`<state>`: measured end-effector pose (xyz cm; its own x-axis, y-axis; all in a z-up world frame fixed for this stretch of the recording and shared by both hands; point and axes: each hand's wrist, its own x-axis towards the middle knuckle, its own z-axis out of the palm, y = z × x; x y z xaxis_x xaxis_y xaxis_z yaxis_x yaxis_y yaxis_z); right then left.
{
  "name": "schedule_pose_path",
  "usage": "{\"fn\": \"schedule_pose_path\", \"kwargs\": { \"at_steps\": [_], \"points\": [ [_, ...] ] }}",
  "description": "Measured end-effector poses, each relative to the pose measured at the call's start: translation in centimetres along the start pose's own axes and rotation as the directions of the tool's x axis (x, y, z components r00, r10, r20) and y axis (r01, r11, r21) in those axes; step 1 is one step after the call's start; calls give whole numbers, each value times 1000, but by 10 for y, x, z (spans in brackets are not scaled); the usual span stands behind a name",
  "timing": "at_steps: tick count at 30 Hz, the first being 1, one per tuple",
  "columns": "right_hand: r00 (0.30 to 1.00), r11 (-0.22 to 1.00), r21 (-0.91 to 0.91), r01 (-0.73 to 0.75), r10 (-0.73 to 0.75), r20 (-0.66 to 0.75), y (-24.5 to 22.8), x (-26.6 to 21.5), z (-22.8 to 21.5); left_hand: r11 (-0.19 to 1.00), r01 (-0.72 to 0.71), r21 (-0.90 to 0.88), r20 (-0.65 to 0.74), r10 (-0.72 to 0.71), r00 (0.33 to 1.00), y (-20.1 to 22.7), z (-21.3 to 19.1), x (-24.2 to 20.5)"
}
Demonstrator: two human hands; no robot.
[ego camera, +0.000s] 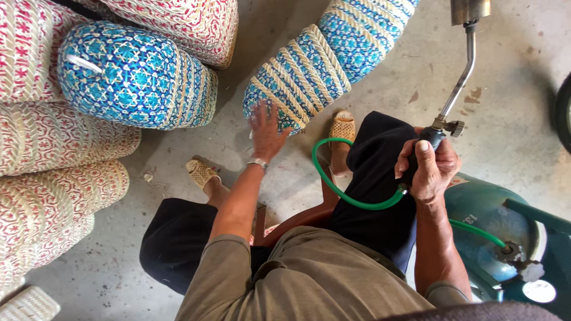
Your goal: The person uses a handheld blowtorch to apply heat to the edges and seams of woven baskets. They rotate each basket to treat all sides, then place it aside and pick up the next one.
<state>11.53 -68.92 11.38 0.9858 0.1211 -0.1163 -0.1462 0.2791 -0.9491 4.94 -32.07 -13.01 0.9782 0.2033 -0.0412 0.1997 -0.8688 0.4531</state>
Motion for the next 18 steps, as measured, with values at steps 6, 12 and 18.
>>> {"fn": "schedule_pose_path", "kwargs": {
  "at_steps": [6,12,18],
  "points": [
    [1000,1000,-6,-7,7,-25,0,-1,1,917,-362,168,142,341,929,72,19,58],
    [999,1000,-29,-4,3,-40,0,-3,-1,815,-540,208,268,484,833,121,28,118],
    [999,1000,-19,11,-12,-30,1,-3,0,726,-580,370,529,349,774,151,21,156]
  ]
}}
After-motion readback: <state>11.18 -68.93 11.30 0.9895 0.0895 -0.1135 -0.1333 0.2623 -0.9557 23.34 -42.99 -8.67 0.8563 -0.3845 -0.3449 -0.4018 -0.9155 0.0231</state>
